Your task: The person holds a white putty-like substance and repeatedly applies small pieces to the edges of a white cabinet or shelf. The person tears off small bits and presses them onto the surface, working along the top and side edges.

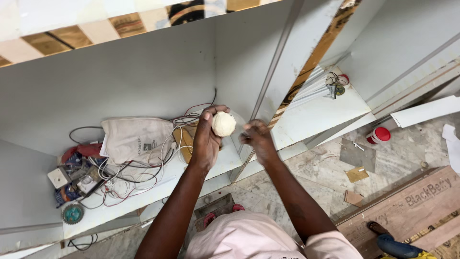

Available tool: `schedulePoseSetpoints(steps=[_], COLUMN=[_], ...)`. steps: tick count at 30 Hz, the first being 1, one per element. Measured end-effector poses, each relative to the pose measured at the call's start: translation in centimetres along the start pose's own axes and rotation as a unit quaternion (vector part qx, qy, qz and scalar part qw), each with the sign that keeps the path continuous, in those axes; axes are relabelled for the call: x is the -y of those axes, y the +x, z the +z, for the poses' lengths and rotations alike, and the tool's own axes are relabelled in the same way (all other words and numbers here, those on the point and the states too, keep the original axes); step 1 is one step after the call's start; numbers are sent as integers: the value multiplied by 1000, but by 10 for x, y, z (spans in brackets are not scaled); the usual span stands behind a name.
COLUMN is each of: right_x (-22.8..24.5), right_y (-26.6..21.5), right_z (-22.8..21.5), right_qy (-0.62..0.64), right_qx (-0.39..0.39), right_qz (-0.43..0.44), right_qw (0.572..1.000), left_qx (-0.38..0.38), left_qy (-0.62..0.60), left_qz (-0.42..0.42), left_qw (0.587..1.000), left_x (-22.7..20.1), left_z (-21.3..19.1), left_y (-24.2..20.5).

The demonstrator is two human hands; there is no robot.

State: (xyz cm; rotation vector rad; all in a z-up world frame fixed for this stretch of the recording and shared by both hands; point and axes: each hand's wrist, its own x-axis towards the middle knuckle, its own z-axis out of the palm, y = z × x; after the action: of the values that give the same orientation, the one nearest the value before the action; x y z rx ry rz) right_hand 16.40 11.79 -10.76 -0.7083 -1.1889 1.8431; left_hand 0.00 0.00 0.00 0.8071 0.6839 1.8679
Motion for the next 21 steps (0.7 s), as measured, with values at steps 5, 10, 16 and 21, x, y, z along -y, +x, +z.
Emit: schedulePoseSetpoints(steps=[5, 10, 16, 21], right_x=[93, 126, 108, 85], right_y=[-53, -68, -58, -59], right_z=[9, 34, 31, 19], right_qy=[212, 294, 288, 281], right_qx=[23, 157, 84, 81], right_qz=[-35, -36, 43, 82], right_qw=[976, 942, 953, 953], left_qx=[-42, -2, 25, -18], left_qy=[10, -3, 10, 35], left_qz=[-18, -28, -4, -20], left_qw=[999, 1000, 1000, 999], left_x=[22, 49, 63, 57], left_z=[-21, -13, -4, 7], left_y=[11, 7, 9, 11])
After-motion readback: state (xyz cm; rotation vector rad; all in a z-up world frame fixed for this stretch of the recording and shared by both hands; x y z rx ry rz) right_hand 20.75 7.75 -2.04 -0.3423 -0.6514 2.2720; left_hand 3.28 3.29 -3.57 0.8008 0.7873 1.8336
